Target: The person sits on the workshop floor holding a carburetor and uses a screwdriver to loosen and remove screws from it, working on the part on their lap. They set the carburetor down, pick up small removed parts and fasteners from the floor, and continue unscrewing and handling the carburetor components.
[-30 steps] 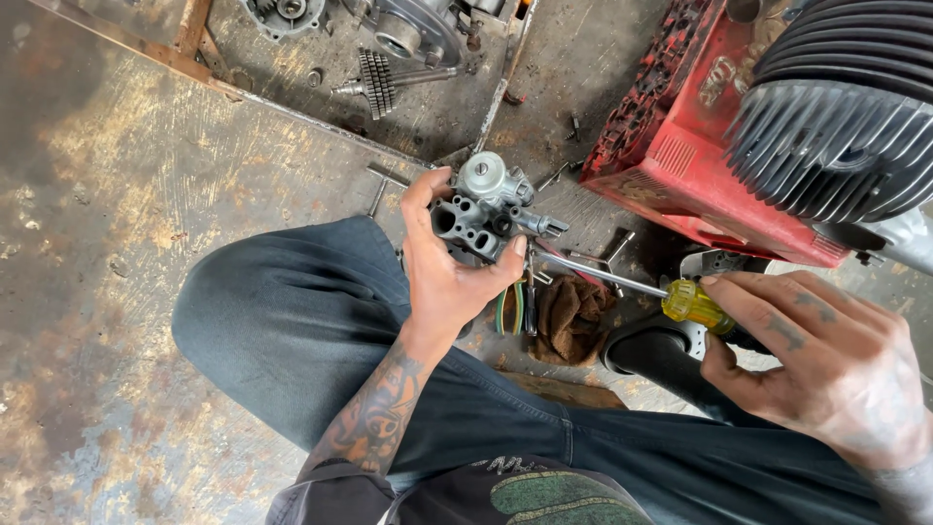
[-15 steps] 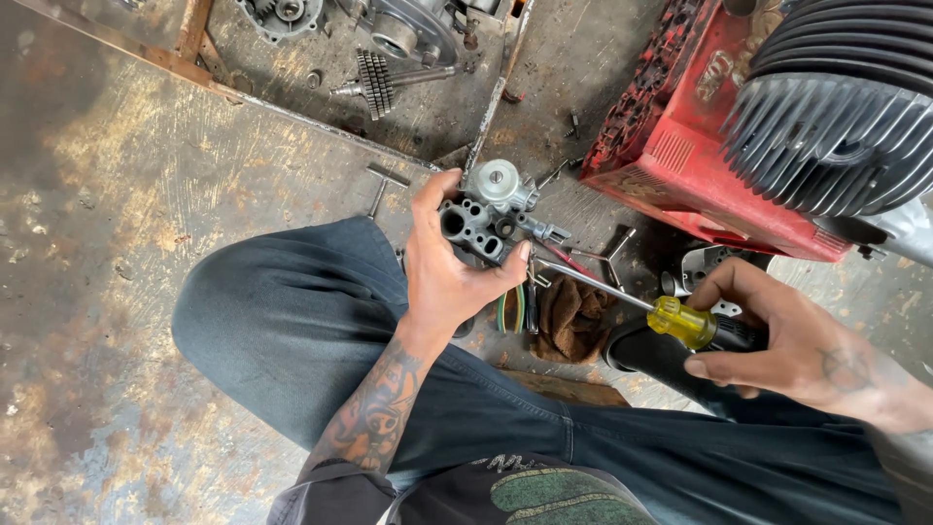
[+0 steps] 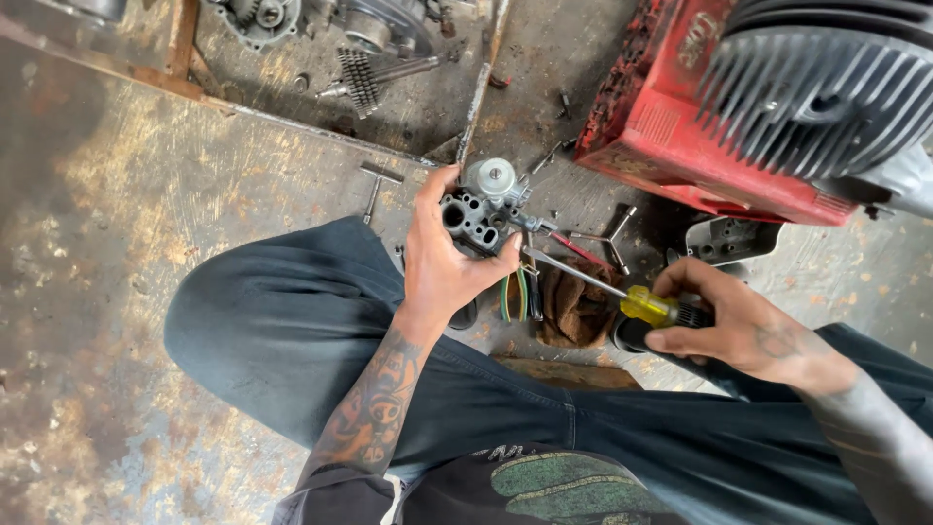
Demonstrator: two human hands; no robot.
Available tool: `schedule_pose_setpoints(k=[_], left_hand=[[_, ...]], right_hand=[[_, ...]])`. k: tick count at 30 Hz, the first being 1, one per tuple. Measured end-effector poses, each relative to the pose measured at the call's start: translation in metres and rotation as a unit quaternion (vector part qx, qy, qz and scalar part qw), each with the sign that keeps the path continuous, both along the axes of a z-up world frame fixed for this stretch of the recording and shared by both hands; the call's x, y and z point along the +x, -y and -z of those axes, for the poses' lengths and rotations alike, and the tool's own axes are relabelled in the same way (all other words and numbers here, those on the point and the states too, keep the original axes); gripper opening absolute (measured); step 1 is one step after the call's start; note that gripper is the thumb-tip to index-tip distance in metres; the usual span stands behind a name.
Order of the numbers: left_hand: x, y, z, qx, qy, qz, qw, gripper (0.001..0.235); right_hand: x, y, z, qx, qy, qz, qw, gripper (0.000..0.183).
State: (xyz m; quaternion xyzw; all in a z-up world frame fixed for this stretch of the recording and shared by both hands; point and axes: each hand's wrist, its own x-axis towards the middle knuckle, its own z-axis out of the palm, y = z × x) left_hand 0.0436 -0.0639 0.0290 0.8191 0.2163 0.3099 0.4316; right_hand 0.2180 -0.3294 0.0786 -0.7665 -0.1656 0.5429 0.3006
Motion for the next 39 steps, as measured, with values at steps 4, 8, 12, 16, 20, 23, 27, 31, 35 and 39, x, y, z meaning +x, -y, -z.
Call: schedule_pose_setpoints(k=[4, 8, 12, 16, 20, 23, 27, 31, 35, 39], left_hand=[[0.001, -0.001, 0.007, -0.001, -0.012, 0.038, 0.999, 0.084], [0.001, 0.0, 0.01, -0.012, -0.032, 0.049, 0.998, 0.087], [0.002, -0.001, 0.014, -0.028, -0.044, 0.05, 0.997, 0.087], [0.003, 0.0, 0.016, -0.04, -0.051, 0.059, 0.996, 0.087], [0.004, 0.002, 0.016, -0.034, -0.062, 0.054, 0.996, 0.087], [0.004, 0.001, 0.016, -0.026, -0.067, 0.056, 0.996, 0.086], [0.004, 0.0, 0.015, -0.029, -0.067, 0.057, 0.996, 0.085], [0.003, 0.001, 0.015, -0.034, -0.071, 0.06, 0.995, 0.087], [0.004, 0.001, 0.013, -0.032, -0.062, 0.079, 0.994, 0.085], [0.004, 0.001, 0.013, -0.054, -0.062, 0.077, 0.994, 0.085]], right_hand=[[0.0, -0.005, -0.005, -0.007, 0.0, -0.019, 1.0, 0.032], [-0.004, -0.004, -0.003, 0.014, -0.107, 0.063, 0.992, 0.038], [-0.004, 0.005, 0.016, 0.031, -0.112, 0.062, 0.991, 0.031], [-0.003, 0.004, 0.012, 0.069, -0.098, 0.048, 0.992, 0.027], [-0.009, 0.001, 0.017, -0.06, -0.029, 0.018, 0.998, 0.043], [-0.012, 0.003, 0.023, 0.008, -0.085, 0.027, 0.996, 0.031], [-0.009, 0.006, 0.025, 0.069, -0.166, 0.074, 0.981, 0.022], [-0.009, 0.012, 0.038, 0.002, -0.063, 0.021, 0.998, 0.044], [-0.012, 0.004, 0.03, 0.046, -0.12, 0.035, 0.991, 0.033], [-0.013, 0.007, 0.036, 0.066, -0.18, 0.075, 0.979, 0.022]])
